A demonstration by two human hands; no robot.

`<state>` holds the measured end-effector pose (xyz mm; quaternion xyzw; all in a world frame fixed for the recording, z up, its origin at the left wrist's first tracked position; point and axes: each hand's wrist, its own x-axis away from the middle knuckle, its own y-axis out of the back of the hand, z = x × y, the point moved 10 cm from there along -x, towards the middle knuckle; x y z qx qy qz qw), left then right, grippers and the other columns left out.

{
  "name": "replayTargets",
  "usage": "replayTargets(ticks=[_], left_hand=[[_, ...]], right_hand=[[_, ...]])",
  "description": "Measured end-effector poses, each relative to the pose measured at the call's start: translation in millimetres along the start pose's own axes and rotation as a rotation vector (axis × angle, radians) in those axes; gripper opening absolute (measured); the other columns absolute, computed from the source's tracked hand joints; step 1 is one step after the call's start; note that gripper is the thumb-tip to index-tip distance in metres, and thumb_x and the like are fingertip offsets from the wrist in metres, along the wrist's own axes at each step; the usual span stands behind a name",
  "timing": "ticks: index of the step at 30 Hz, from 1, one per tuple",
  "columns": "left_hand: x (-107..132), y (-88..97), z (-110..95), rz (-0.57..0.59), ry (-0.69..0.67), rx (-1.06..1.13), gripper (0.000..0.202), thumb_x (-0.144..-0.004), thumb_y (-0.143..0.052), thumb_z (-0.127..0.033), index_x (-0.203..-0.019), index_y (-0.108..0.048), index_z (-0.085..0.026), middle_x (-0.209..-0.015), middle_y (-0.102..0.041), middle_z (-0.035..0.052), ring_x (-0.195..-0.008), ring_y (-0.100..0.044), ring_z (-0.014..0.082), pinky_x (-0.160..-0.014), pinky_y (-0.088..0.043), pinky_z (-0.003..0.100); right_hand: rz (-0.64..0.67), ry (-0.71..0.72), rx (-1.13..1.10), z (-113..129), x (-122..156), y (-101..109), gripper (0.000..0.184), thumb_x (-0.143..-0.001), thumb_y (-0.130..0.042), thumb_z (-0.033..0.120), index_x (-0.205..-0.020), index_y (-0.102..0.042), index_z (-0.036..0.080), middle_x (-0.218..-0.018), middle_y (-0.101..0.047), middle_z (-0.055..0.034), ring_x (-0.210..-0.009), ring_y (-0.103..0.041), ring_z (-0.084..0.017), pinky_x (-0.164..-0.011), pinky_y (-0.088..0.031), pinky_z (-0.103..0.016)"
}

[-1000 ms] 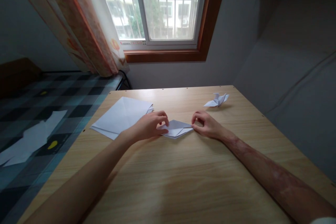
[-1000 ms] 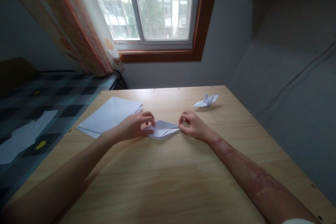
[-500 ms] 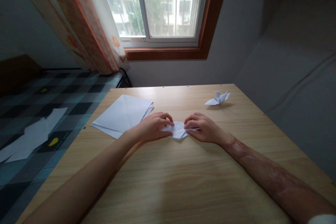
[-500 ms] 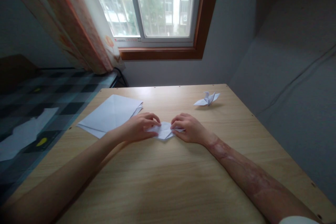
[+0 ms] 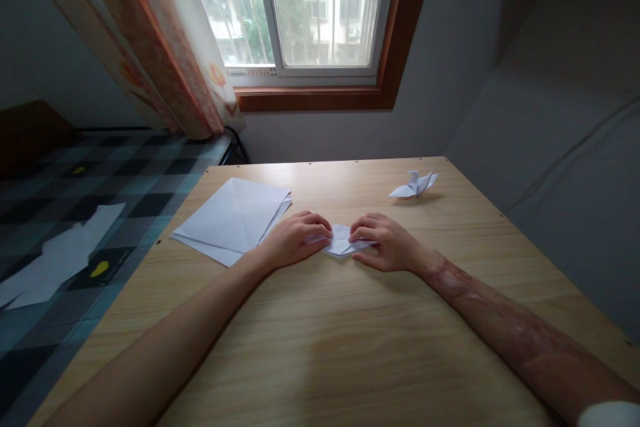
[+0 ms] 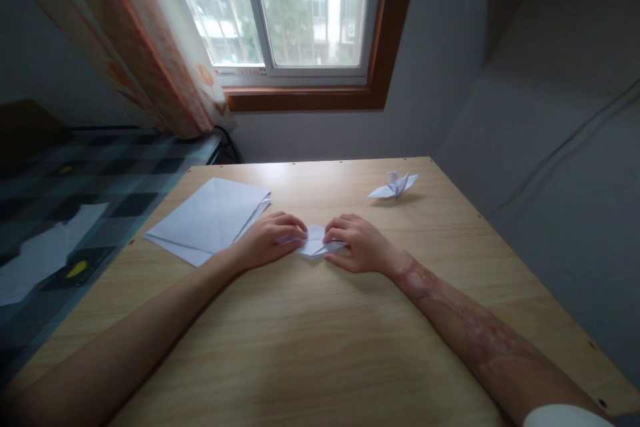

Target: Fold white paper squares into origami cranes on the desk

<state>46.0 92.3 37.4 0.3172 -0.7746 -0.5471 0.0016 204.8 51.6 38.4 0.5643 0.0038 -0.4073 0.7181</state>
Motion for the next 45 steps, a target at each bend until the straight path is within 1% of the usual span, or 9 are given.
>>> replayTargets(ticks=[6, 10, 15, 20, 25, 29, 33, 37, 45], left_hand=[[1, -0.3, -3, 0.003, -0.008, -0.019, 0.029, -0.097, -0.08, -0.05, -0.112, -0.081, -0.026, -0.124, -0.079, 0.0087, -0.111, -0.072, 0.0257, -0.1, -0.054, 0.04], [1, -1.3, -5, 0.01, -0.034, -0.044, 0.033, -0.096, -0.08, -0.054, -0.113, -0.08, -0.025, -0.124, -0.079, 0.0096, -0.11, -0.072, 0.0263, -0.1, -0.054, 0.04], [2, -0.5, -8, 0.003, -0.072, -0.068, 0.028, -0.099, -0.078, -0.051, -0.111, -0.081, -0.026, -0.123, -0.08, 0.0093, -0.109, -0.073, 0.0253, -0.101, -0.053, 0.041], [4, -4.4, -10, 0.034, -0.094, -0.057, 0.021, -0.107, -0.066, -0.037, -0.115, -0.085, -0.03, -0.117, -0.082, 0.0079, -0.103, -0.074, 0.0221, -0.098, -0.053, 0.038], [4, -5.9, -10, 0.051, -0.079, -0.03, 0.023, -0.108, -0.065, -0.039, -0.108, -0.086, -0.03, -0.115, -0.083, 0.0069, -0.097, -0.074, 0.0206, -0.093, -0.054, 0.036], [1, -3.3, -9, 0.028, -0.034, 0.056, 0.024, -0.108, -0.066, -0.039, -0.101, -0.085, -0.026, -0.111, -0.082, 0.0077, -0.099, -0.074, 0.0207, -0.092, -0.055, 0.033], [-2, -2.7, -4, 0.014, 0.016, 0.14, 0.024, -0.107, -0.068, -0.039, -0.099, -0.084, -0.024, -0.108, -0.08, 0.0088, -0.099, -0.073, 0.0207, -0.092, -0.056, 0.032], [-3, -2.5, -5, 0.008, 0.011, 0.165, 0.023, -0.107, -0.068, -0.037, -0.099, -0.084, -0.022, -0.107, -0.08, 0.0093, -0.098, -0.074, 0.0206, -0.093, -0.056, 0.033], [-3, -1.7, -6, -0.013, -0.013, 0.142, 0.02, -0.106, -0.069, -0.036, -0.098, -0.082, -0.022, -0.105, -0.08, 0.0083, -0.097, -0.074, 0.0201, -0.092, -0.057, 0.032]], right_hand=[[-0.021, -0.023, 0.002, -2, -1, 0, 0.011, -0.1, -0.076, 0.032, -0.108, -0.074, 0.026, -0.112, -0.077, -0.0098, -0.098, -0.069, -0.027, -0.091, -0.055, -0.043], [-0.028, -0.016, -0.007, -2, -1, 0, 0.009, -0.1, -0.075, 0.031, -0.107, -0.075, 0.026, -0.112, -0.077, -0.0097, -0.098, -0.069, -0.027, -0.09, -0.055, -0.042], [-0.018, -0.014, 0.004, -2, -1, -2, 0.009, -0.101, -0.074, 0.032, -0.108, -0.076, 0.026, -0.113, -0.077, -0.0097, -0.098, -0.068, -0.027, -0.09, -0.055, -0.043], [-0.02, -0.007, 0.032, -1, -1, -1, 0.008, -0.105, -0.069, 0.03, -0.108, -0.076, 0.027, -0.111, -0.078, -0.0087, -0.097, -0.069, -0.026, -0.091, -0.054, -0.042], [-0.031, 0.031, 0.107, 6, -1, -5, 0.017, -0.106, -0.066, 0.027, -0.12, -0.076, 0.027, -0.113, -0.078, -0.0093, -0.1, -0.069, -0.027, -0.095, -0.052, -0.044], [-0.045, 0.021, 0.057, 9, -3, -10, 0.013, -0.106, -0.065, 0.025, -0.107, -0.078, 0.026, -0.097, -0.076, -0.0072, -0.091, -0.068, -0.025, -0.089, -0.051, -0.041], [-0.04, -0.1, -0.079, -2, -5, -11, 0.01, -0.104, -0.069, 0.024, -0.096, -0.075, 0.024, -0.084, -0.07, -0.0037, -0.08, -0.064, -0.022, -0.079, -0.049, -0.036], [-0.044, -0.162, -0.137, -8, -5, -8, 0.011, -0.102, -0.072, 0.026, -0.093, -0.075, 0.023, -0.082, -0.069, -0.0029, -0.076, -0.062, -0.02, -0.075, -0.047, -0.033], [-0.038, -0.151, -0.133, -7, -6, -8, 0.005, -0.1, -0.073, 0.022, -0.095, -0.074, 0.022, -0.081, -0.067, -0.0019, -0.076, -0.061, -0.019, -0.075, -0.047, -0.032]])
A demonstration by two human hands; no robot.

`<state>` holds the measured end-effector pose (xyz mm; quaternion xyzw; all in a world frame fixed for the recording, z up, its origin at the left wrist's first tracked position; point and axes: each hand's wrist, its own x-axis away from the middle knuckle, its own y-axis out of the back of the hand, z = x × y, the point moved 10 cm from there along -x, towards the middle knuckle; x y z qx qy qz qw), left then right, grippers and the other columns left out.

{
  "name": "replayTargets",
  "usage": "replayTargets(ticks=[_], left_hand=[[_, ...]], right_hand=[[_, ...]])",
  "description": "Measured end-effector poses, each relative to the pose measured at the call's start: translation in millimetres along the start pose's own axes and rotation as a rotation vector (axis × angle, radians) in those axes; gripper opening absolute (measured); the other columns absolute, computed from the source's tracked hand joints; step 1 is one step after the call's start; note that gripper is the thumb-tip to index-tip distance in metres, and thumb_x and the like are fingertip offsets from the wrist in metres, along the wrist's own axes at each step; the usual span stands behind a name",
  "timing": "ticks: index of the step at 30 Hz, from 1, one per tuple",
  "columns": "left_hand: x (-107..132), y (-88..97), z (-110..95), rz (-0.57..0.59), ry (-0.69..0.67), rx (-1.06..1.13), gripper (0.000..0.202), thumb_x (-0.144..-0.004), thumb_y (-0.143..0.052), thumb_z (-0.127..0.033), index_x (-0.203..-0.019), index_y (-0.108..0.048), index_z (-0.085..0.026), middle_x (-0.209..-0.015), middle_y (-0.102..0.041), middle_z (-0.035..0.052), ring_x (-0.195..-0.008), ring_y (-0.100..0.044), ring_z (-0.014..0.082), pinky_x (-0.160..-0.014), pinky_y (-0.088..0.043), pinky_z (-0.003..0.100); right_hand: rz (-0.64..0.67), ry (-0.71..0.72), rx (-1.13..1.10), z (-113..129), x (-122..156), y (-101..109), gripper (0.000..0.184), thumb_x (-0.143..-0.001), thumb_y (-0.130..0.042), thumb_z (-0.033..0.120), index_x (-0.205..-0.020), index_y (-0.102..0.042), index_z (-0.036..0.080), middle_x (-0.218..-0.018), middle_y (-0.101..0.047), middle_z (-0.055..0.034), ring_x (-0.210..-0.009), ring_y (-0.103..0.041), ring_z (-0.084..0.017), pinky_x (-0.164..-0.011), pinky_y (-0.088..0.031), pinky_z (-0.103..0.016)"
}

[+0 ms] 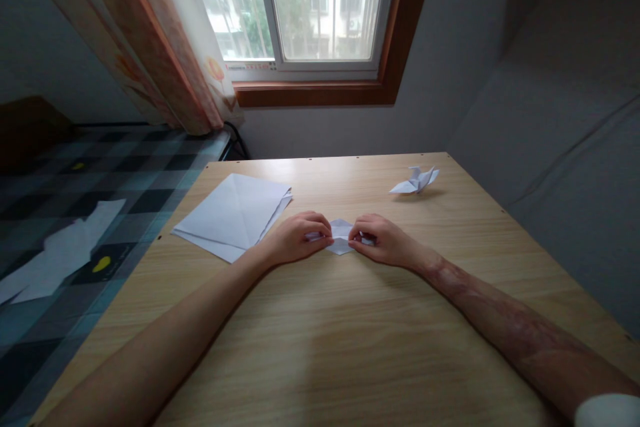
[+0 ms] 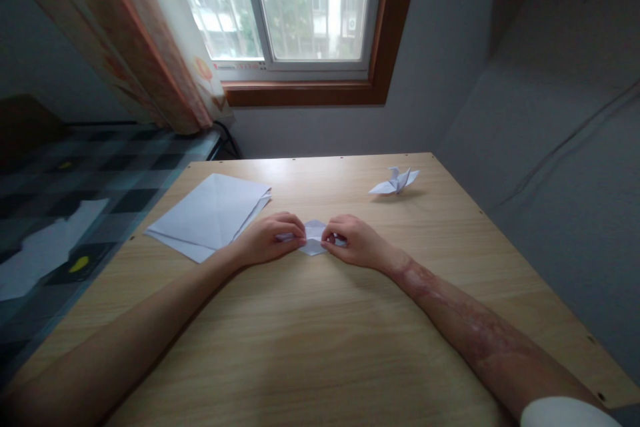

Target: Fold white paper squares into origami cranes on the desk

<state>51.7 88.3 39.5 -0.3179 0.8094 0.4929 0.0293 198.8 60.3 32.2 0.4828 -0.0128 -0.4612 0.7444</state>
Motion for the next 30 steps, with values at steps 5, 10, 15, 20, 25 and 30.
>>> replayTargets(ticks=[5, 10, 15, 20, 25, 30], left_hand=[[2, 0.0, -4, -0.001, -0.032, -0.036, 0.011, -0.101, -0.073, -0.03, -0.099, -0.081, -0.023, -0.107, -0.08, 0.0067, -0.098, -0.074, 0.02, -0.092, -0.057, 0.032], [4, 0.0, -10, 0.0, -0.064, -0.124, 0.008, -0.096, -0.078, -0.031, -0.101, -0.079, -0.025, -0.109, -0.079, 0.006, -0.099, -0.074, 0.0212, -0.092, -0.057, 0.034], [2, 0.0, -13, -0.002, -0.083, -0.158, 0.012, -0.104, -0.069, -0.031, -0.099, -0.078, -0.024, -0.108, -0.08, 0.0063, -0.098, -0.075, 0.0203, -0.091, -0.057, 0.032], [3, 0.7, -10, -0.003, -0.072, -0.157, 0.017, -0.109, -0.062, -0.032, -0.104, -0.075, -0.023, -0.101, -0.08, 0.007, -0.094, -0.075, 0.0202, -0.087, -0.056, 0.032], [5, 2.5, -12, -0.027, -0.078, -0.158, 0.016, -0.111, -0.059, -0.03, -0.108, -0.073, -0.022, -0.111, -0.079, 0.0083, -0.098, -0.075, 0.02, -0.088, -0.057, 0.032], [7, 6.9, -10, -0.073, -0.024, -0.189, 0.017, -0.11, -0.062, -0.033, -0.106, -0.072, -0.021, -0.143, -0.07, 0.0107, -0.089, -0.075, 0.0153, -0.081, -0.058, 0.031]], right_hand=[[-0.001, 0.068, 0.054, 9, 1, 1, 0.006, -0.099, -0.072, 0.018, -0.097, -0.073, 0.023, -0.087, -0.067, -0.0041, -0.082, -0.062, -0.021, -0.077, -0.049, -0.034], [-0.035, 0.15, 0.112, 15, 3, 3, 0.009, -0.102, -0.068, 0.017, -0.098, -0.07, 0.026, -0.103, -0.075, -0.0071, -0.093, -0.066, -0.025, -0.087, -0.052, -0.039], [-0.071, 0.148, 0.125, 11, 4, 5, 0.012, -0.099, -0.07, 0.015, -0.1, -0.067, 0.027, -0.111, -0.078, -0.0065, -0.099, -0.069, -0.026, -0.092, -0.055, -0.041], [-0.102, 0.05, 0.105, -1, 4, 8, 0.023, -0.093, -0.079, 0.021, -0.11, -0.064, 0.025, -0.132, -0.075, -0.0127, -0.118, -0.071, -0.031, -0.103, -0.056, -0.048], [-0.123, 0.014, 0.053, -7, 3, 9, 0.019, -0.095, -0.077, 0.018, -0.107, -0.063, 0.025, -0.125, -0.079, -0.0113, -0.11, -0.074, -0.03, -0.097, -0.056, -0.046], [-0.132, 0.087, 0.065, 0, 2, 10, 0.016, -0.097, -0.074, 0.015, -0.1, -0.062, 0.026, -0.111, -0.079, -0.0069, -0.1, -0.071, -0.027, -0.093, -0.054, -0.043]])
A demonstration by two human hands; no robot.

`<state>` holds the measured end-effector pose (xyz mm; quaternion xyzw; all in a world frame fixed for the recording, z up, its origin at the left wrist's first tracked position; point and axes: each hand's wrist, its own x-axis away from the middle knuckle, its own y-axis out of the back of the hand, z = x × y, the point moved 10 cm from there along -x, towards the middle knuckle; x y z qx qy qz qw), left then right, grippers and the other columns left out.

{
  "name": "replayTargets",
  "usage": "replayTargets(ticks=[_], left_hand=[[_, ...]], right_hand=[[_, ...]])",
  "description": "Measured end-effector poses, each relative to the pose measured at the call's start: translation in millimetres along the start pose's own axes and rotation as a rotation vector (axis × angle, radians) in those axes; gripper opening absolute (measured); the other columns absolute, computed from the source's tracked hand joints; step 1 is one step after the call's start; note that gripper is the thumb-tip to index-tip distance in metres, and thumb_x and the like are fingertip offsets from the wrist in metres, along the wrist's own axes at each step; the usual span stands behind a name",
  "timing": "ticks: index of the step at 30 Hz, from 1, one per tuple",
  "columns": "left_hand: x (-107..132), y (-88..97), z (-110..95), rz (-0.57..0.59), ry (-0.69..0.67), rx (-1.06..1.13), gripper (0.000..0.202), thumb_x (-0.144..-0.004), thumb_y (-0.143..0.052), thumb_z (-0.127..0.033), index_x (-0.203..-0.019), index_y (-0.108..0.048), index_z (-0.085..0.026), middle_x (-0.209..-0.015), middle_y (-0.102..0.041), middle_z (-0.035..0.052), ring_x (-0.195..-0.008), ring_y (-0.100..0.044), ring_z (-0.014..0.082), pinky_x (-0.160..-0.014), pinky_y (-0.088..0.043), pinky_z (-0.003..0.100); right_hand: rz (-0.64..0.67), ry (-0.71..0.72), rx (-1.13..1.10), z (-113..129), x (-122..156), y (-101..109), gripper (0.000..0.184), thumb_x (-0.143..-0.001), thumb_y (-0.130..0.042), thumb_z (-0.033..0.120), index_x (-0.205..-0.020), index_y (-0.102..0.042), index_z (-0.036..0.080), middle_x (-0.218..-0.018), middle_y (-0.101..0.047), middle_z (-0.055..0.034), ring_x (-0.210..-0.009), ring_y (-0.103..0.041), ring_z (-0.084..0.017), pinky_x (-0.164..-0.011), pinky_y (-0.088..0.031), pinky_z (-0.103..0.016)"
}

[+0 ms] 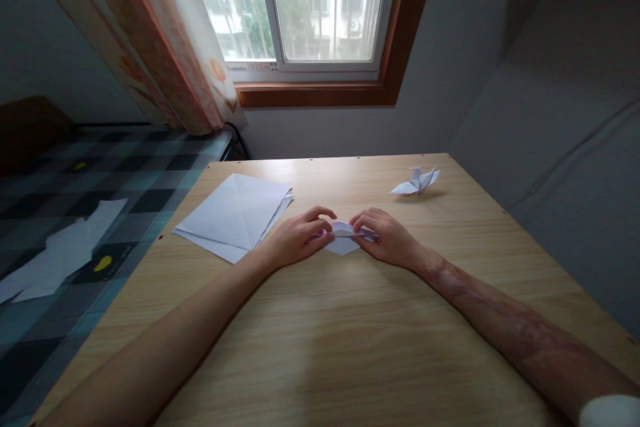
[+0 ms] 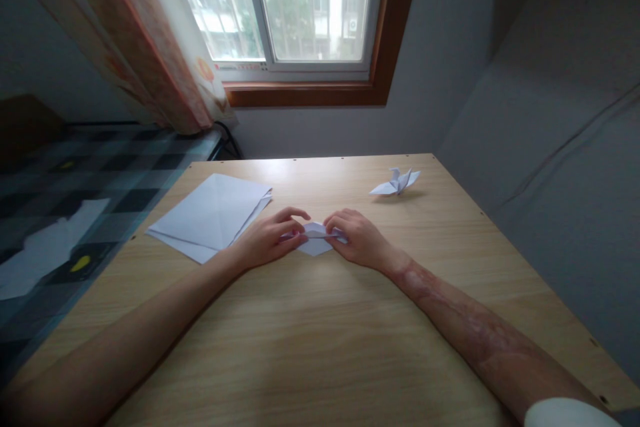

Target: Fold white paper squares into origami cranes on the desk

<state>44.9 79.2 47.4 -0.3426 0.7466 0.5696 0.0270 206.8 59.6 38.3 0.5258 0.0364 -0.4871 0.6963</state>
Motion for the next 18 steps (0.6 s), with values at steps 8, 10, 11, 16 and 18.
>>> replayTargets(ticks=[8, 10, 11, 16, 18], left_hand=[[-5, 3.2, 4, -0.03, -0.018, -0.028, 0.013, -0.105, -0.071, -0.036, -0.103, -0.071, -0.024, -0.112, -0.08, 0.0066, -0.116, -0.071, 0.0261, -0.103, -0.054, 0.042], [-4, 2.7, 9, -0.037, 0.016, -0.015, 0.014, -0.105, -0.071, -0.037, -0.103, -0.072, -0.023, -0.105, -0.08, 0.0065, -0.109, -0.073, 0.025, -0.1, -0.055, 0.04], [-3, 2.0, 11, -0.037, 0.039, -0.003, 0.015, -0.105, -0.071, -0.038, -0.102, -0.072, -0.023, -0.102, -0.08, 0.0062, -0.102, -0.073, 0.0237, -0.096, -0.055, 0.038], [1, 2.2, 18, -0.079, 0.192, 0.128, 0.017, -0.103, -0.071, -0.037, -0.096, -0.074, -0.021, -0.09, -0.078, 0.0036, -0.08, -0.071, 0.0172, -0.073, -0.053, 0.028], [3, 3.0, 20, -0.111, 0.25, 0.195, 0.018, -0.102, -0.072, -0.037, -0.094, -0.074, -0.02, -0.088, -0.078, 0.0029, -0.078, -0.071, 0.0157, -0.069, -0.053, 0.025]], right_hand=[[-0.034, 0.003, -0.028, 1, 2, 4, 0.017, -0.097, -0.074, 0.014, -0.096, -0.062, 0.026, -0.108, -0.081, -0.0061, -0.097, -0.075, -0.026, -0.089, -0.056, -0.042], [-0.038, -0.015, -0.026, 0, 3, 4, 0.016, -0.098, -0.074, 0.015, -0.096, -0.063, 0.026, -0.106, -0.081, -0.0059, -0.096, -0.075, -0.026, -0.089, -0.057, -0.042], [-0.042, -0.03, -0.02, -2, 3, 4, 0.015, -0.098, -0.075, 0.016, -0.097, -0.064, 0.026, -0.104, -0.081, -0.0057, -0.095, -0.075, -0.026, -0.088, -0.057, -0.041], [-0.083, -0.108, 0.019, -9, 7, 7, 0.025, -0.094, -0.081, 0.024, -0.114, -0.066, 0.026, -0.105, -0.08, -0.0068, -0.096, -0.076, -0.028, -0.087, -0.059, -0.042], [-0.074, -0.127, -0.008, -11, 8, 5, 0.039, -0.092, -0.085, 0.028, -0.125, -0.064, 0.026, -0.112, -0.081, -0.0084, -0.101, -0.078, -0.029, -0.089, -0.06, -0.042]])
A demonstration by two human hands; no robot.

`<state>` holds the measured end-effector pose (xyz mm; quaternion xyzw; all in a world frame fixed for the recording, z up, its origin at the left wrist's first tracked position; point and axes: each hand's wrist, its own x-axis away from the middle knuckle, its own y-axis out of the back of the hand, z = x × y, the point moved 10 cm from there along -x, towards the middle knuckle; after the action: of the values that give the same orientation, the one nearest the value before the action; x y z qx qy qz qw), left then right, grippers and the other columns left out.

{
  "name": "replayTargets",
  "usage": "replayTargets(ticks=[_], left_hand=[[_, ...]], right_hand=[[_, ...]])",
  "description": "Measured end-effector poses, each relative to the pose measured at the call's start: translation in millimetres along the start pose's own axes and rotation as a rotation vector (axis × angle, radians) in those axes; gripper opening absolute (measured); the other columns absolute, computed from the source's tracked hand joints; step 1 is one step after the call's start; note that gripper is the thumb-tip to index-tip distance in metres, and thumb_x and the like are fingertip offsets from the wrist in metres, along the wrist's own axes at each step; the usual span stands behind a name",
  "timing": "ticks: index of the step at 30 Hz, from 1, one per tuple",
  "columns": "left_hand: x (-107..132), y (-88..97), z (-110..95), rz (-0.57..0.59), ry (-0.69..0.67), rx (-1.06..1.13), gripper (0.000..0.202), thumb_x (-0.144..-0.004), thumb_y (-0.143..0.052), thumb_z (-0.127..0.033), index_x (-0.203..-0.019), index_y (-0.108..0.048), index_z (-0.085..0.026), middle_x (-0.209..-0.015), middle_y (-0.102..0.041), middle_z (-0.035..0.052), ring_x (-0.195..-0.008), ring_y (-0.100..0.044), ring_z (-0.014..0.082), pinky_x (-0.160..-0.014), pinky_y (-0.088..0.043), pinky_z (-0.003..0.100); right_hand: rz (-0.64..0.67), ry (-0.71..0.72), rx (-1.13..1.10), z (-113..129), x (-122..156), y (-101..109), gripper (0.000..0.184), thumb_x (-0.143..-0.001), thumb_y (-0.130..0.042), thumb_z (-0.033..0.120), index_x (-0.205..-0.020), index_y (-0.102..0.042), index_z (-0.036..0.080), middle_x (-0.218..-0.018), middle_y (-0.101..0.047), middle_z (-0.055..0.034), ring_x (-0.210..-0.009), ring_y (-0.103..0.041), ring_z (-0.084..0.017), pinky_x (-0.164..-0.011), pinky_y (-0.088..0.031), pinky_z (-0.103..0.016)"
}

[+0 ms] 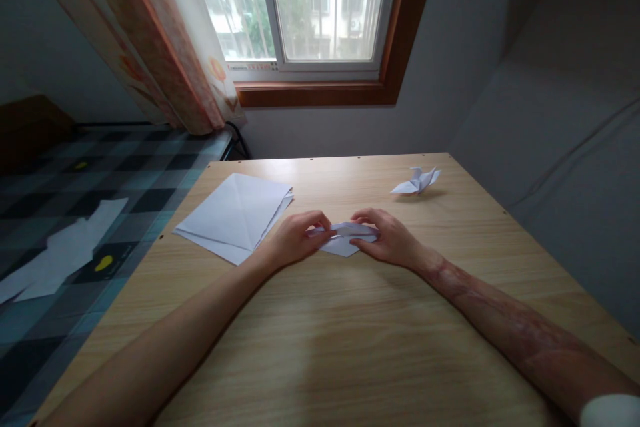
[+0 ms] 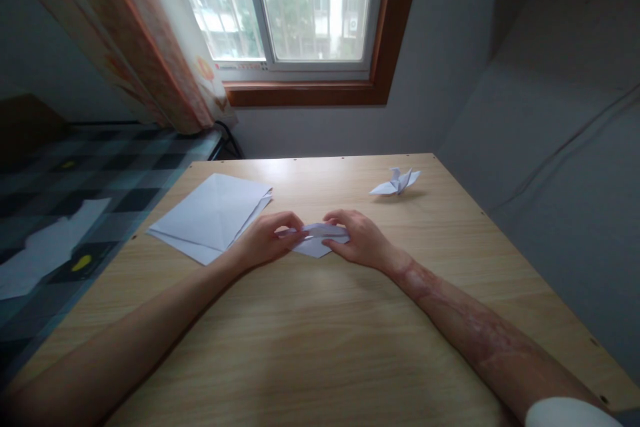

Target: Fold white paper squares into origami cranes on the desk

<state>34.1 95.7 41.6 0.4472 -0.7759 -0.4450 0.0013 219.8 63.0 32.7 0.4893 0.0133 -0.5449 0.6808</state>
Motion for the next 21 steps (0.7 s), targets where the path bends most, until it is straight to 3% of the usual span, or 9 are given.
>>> replayTargets(ticks=[3, 7, 10, 13, 17, 21], left_hand=[[1, 0.0, 5, -0.028, 0.045, 0.08, 0.02, -0.1, -0.075, -0.038, -0.093, -0.074, -0.019, -0.087, -0.077, 0.0034, -0.078, -0.071, 0.0156, -0.067, -0.056, 0.024], [2, 0.7, 11, -0.062, 0.085, 0.139, 0.024, -0.099, -0.076, -0.042, -0.091, -0.073, -0.019, -0.086, -0.076, 0.0045, -0.079, -0.072, 0.0164, -0.066, -0.06, 0.024], [2, 3.7, 7, -0.098, 0.092, 0.145, 0.022, -0.098, -0.077, -0.042, -0.102, -0.073, -0.02, -0.091, -0.078, 0.0044, -0.084, -0.074, 0.0173, -0.066, -0.06, 0.023], [1, 4.0, -2, -0.097, 0.062, 0.125, 0.025, -0.098, -0.078, -0.039, -0.115, -0.075, -0.021, -0.097, -0.08, 0.0051, -0.088, -0.076, 0.0183, -0.069, -0.06, 0.024], [-2, 2.2, -13, -0.056, -0.019, 0.075, 0.017, -0.101, -0.074, -0.035, -0.099, -0.079, -0.019, -0.093, -0.082, 0.0054, -0.083, -0.075, 0.017, -0.074, -0.058, 0.026], [-4, 0.7, -20, -0.01, -0.069, 0.041, 0.015, -0.101, -0.073, -0.034, -0.1, -0.078, -0.02, -0.095, -0.081, 0.0054, -0.084, -0.074, 0.0175, -0.078, -0.056, 0.029]], right_hand=[[0.023, -0.018, -0.028, -2, -1, -2, 0.049, -0.089, -0.089, 0.034, -0.13, -0.064, 0.027, -0.117, -0.081, -0.0094, -0.105, -0.079, -0.03, -0.091, -0.061, -0.043], [0.027, -0.014, -0.018, -3, -2, -1, 0.042, -0.088, -0.089, 0.037, -0.123, -0.069, 0.025, -0.115, -0.081, -0.0093, -0.1, -0.078, -0.029, -0.089, -0.061, -0.043], [0.042, -0.034, -0.016, -4, -4, -2, 0.034, -0.091, -0.087, 0.036, -0.118, -0.072, 0.025, -0.108, -0.081, -0.0079, -0.094, -0.076, -0.027, -0.085, -0.059, -0.04], [0.08, -0.009, -0.047, -1, -5, -4, 0.019, -0.097, -0.082, 0.032, -0.112, -0.074, 0.025, -0.108, -0.082, -0.0067, -0.096, -0.076, -0.026, -0.089, -0.058, -0.041], [0.103, 0.042, -0.079, 4, -7, -6, 0.005, -0.103, -0.075, 0.029, -0.107, -0.075, 0.026, -0.111, -0.084, -0.0067, -0.101, -0.077, -0.026, -0.092, -0.057, -0.041], [0.077, 0.04, -0.066, 2, -6, -5, 0.006, -0.105, -0.073, 0.03, -0.104, -0.076, 0.026, -0.106, -0.084, -0.0067, -0.096, -0.076, -0.025, -0.088, -0.057, -0.041]])
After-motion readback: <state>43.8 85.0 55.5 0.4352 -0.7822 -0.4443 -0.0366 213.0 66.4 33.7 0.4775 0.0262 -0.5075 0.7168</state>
